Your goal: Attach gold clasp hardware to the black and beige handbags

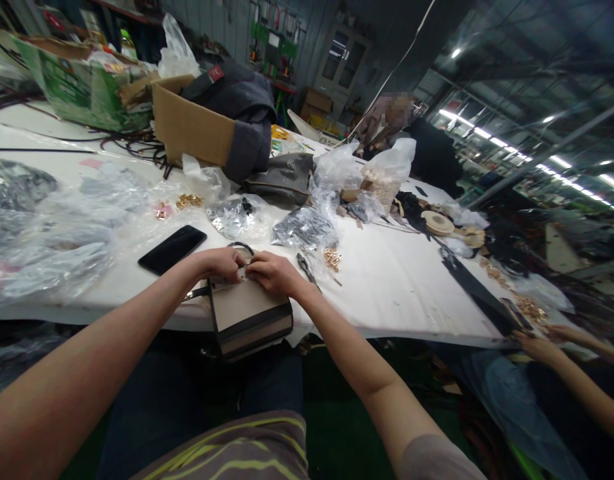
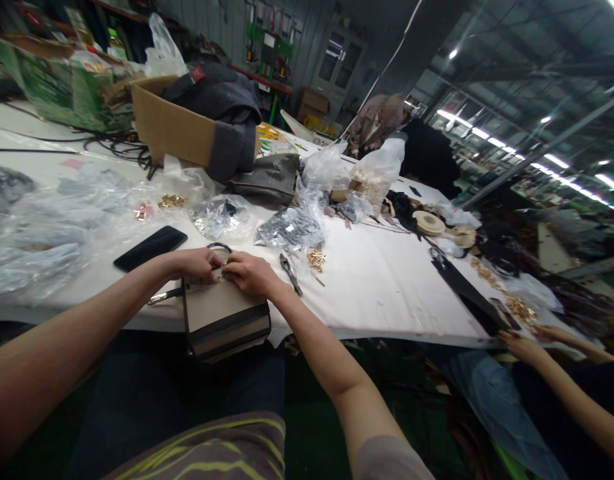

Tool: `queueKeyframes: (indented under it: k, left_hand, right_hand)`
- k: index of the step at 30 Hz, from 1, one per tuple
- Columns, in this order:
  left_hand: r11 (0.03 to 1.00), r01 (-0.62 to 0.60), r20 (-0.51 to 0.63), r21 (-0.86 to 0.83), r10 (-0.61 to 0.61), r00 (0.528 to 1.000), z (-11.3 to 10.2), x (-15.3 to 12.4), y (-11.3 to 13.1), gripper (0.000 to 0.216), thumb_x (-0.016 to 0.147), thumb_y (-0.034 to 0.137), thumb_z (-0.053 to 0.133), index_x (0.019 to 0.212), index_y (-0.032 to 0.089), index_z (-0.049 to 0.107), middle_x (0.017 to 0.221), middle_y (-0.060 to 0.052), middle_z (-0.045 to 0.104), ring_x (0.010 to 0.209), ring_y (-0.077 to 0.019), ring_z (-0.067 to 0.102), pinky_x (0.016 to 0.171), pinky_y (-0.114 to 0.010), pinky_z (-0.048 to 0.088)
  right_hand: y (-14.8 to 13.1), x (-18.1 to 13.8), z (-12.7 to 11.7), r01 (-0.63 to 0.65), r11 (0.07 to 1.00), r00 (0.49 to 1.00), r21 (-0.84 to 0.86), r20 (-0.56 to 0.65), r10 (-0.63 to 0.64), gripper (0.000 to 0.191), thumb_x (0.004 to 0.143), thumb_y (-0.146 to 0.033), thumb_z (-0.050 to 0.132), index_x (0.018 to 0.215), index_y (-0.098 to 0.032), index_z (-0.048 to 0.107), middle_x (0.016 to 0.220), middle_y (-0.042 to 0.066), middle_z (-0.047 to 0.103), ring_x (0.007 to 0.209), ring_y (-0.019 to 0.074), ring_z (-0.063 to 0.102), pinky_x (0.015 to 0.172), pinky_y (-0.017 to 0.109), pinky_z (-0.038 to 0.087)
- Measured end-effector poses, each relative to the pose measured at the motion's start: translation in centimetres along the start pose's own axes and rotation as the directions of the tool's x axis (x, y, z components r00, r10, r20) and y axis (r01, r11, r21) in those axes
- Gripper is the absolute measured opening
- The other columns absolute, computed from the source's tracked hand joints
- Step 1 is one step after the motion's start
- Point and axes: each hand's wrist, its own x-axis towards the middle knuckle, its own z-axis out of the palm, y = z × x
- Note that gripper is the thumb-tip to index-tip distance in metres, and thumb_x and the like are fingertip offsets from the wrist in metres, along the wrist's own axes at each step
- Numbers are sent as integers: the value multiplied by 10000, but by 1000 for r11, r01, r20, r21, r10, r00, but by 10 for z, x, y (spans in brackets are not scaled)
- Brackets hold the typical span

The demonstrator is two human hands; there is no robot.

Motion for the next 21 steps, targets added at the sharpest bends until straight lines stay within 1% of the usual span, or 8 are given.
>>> queueKeyframes:
  k: [3, 8, 10, 15, 17, 19, 21]
  left_hand:
    - [1000, 3, 0, 20, -3, 1000, -1, 1, 2, 386, 538, 306, 701, 897, 205, 802, 782, -7, 699, 792, -226, 601, 663, -295, 437]
    - [998, 31, -6, 48, -31, 999, 0, 4, 3, 330, 525, 271, 698, 842, 204, 760, 735, -2, 672, 755, -221, 594, 632, -290, 431]
    - [997, 42, -19, 64, -41, 999, 2, 4, 3, 308, 524, 258, 703, 826, 206, 739, 712, 1, 654, 736, -218, 588, 617, -288, 424]
    - [999, 6, -18, 35, -5, 1000, 4, 1, 3, 308, 541, 273, 680, 838, 206, 727, 696, 6, 616, 705, -207, 558, 612, -299, 401]
    - [999, 14, -13, 30, -14, 1000, 3, 1, 5, 318, 534, 283, 671, 838, 209, 729, 687, 10, 603, 695, -206, 546, 616, -306, 394]
    - [998, 20, -13, 59, -19, 1000, 2, 0, 7, 315, 525, 288, 678, 826, 210, 731, 691, 8, 608, 700, -209, 546, 626, -312, 393]
    - [995, 17, -22, 94, -15, 1000, 0, -2, 9, 303, 528, 293, 694, 816, 209, 734, 710, 2, 629, 724, -216, 563, 642, -316, 399]
  right_hand:
    - [-1, 0, 6, 14, 998, 1000, -59, -10, -14, 171, 1141, -235, 618, 1141, -231, 790, 1173, 94, 722, 1143, 240, 647, 982, 336, 519]
    - [-2, -4, 19, 7, 991, 997, -136, -77, -17, 187, 1146, -199, 558, 1104, -211, 739, 1165, 118, 700, 1119, 254, 624, 974, 352, 512]
    - [-2, -5, 22, -1, 990, 995, -142, -101, -14, 181, 1145, -198, 554, 1092, -207, 726, 1170, 122, 695, 1114, 257, 620, 966, 354, 508]
    - [-2, -4, 27, 1, 987, 989, -160, -145, -25, 178, 1144, -191, 554, 1058, -190, 710, 1136, 124, 682, 1073, 254, 616, 935, 344, 497]
    - [-3, -4, 28, -11, 986, 989, -164, -148, -14, 185, 1146, -194, 553, 1050, -188, 710, 1124, 123, 677, 1065, 254, 615, 936, 343, 494]
    - [-5, -4, 27, -29, 987, 990, -156, -140, 7, 188, 1144, -197, 557, 1043, -187, 715, 1124, 123, 678, 1068, 255, 619, 946, 344, 496]
    - [-6, -4, 23, -53, 992, 990, -113, -135, 37, 185, 1142, -208, 568, 1048, -188, 726, 1137, 121, 687, 1080, 252, 631, 961, 342, 503]
